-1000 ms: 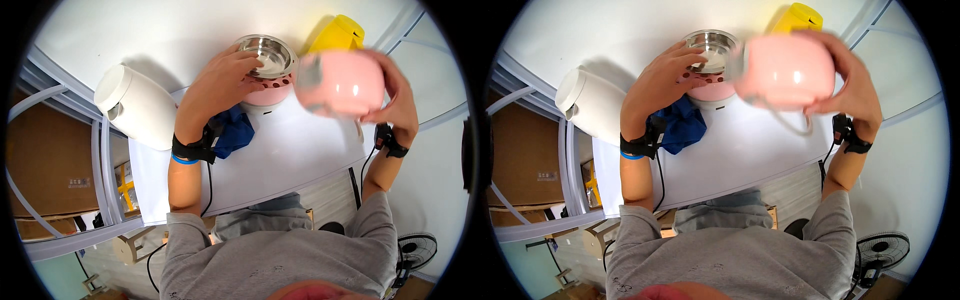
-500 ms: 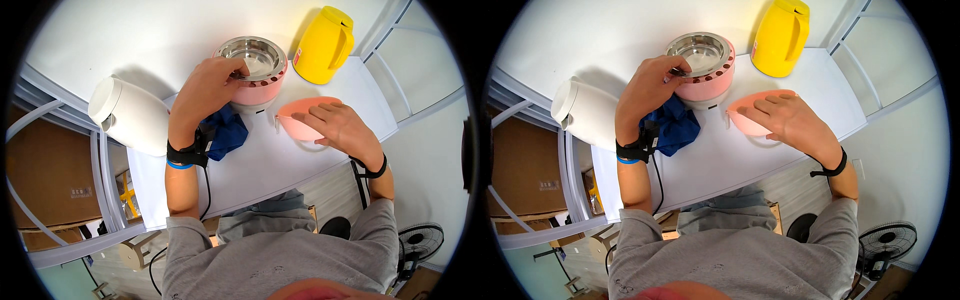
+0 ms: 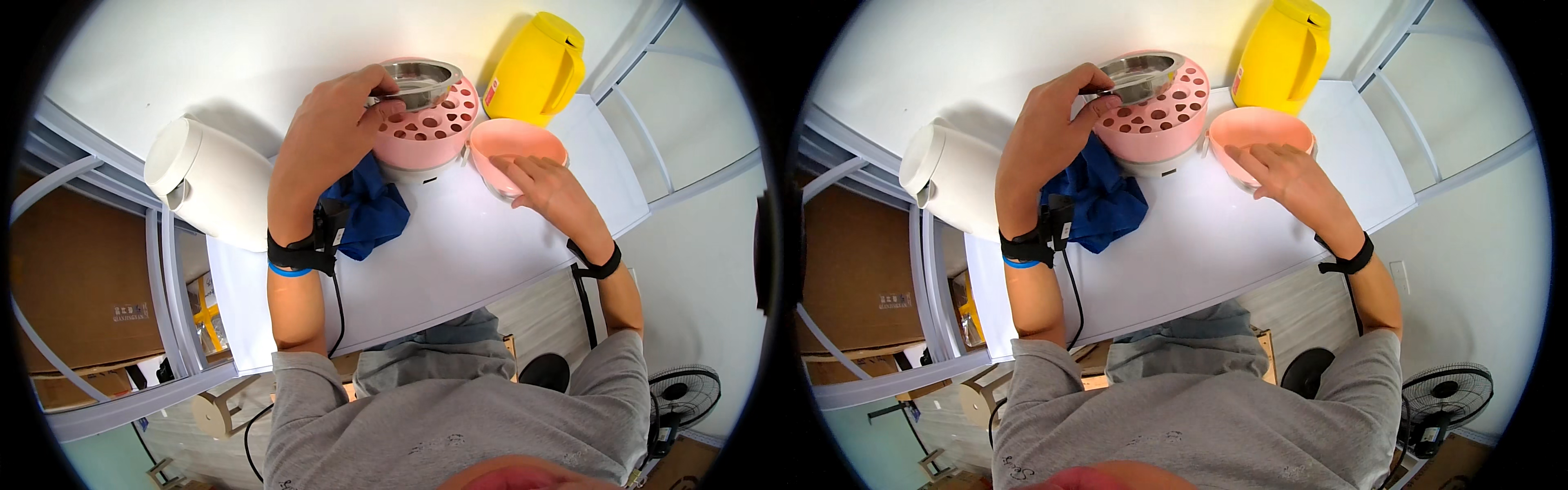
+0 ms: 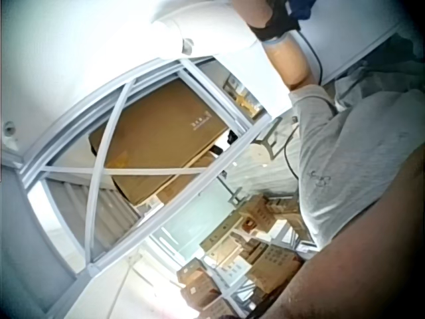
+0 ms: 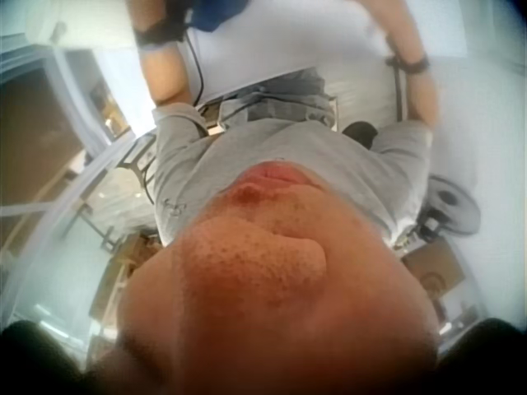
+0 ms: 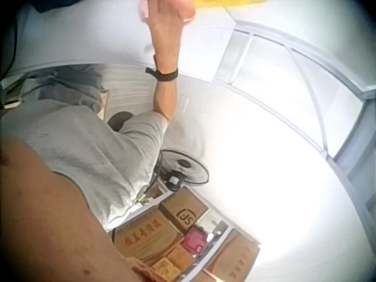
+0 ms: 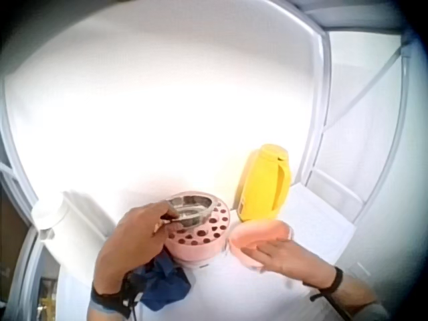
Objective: The person disassembles a pink pet feeder, wipes the lid and inner metal bowl with a blue cloth, and reassembles the unit on a white countertop.
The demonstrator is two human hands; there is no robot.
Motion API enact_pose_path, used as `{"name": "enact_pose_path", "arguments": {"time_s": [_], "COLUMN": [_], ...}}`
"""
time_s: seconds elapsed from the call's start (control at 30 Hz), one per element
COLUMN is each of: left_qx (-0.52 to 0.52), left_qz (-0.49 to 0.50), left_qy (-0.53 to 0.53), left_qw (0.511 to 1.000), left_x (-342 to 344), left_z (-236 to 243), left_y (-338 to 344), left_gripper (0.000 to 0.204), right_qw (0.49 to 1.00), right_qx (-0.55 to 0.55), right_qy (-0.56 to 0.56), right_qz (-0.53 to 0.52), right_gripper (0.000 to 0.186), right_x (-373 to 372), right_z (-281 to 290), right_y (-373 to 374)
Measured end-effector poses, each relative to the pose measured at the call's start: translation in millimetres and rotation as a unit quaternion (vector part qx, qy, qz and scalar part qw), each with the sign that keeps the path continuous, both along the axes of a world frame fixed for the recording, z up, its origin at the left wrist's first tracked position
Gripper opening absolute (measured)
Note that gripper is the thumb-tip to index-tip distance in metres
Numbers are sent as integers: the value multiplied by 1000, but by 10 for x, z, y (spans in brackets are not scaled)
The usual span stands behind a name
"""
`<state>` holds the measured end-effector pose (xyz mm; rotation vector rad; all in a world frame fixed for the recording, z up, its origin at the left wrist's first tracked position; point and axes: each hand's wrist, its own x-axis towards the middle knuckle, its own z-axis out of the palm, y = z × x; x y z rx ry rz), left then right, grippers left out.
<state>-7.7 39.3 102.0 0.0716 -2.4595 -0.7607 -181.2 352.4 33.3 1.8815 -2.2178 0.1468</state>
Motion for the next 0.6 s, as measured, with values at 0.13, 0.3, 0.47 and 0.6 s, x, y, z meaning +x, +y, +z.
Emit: {"name": "enact_pose_path", "arguments": {"time_s": [0.13,0.3,0.47,0.6], "left_qx": [-13,-40,-45,-32], "left_qz": [9,21,42,64], "left_qy": [15,74,69,61], "left_qw": [1000,996,996,996], "left_x": [58,148,222,257], "left_z": [24,18,75,104], "left_y": [-77,-197,-235,-265], "left_gripper": [19,19,23,27], "right_qw": [999,997,996,984], "right_qx": [35,44,32,-11], "right_qy": [-27,60,-2,5], "right_qz": [7,-2,84,178], "right_gripper": [74,71,63,67], "right_x": [37,263,723,1056], "right_z": [-39,-16,128,70], "right_y": [-84,-256,-682,-1247]}}
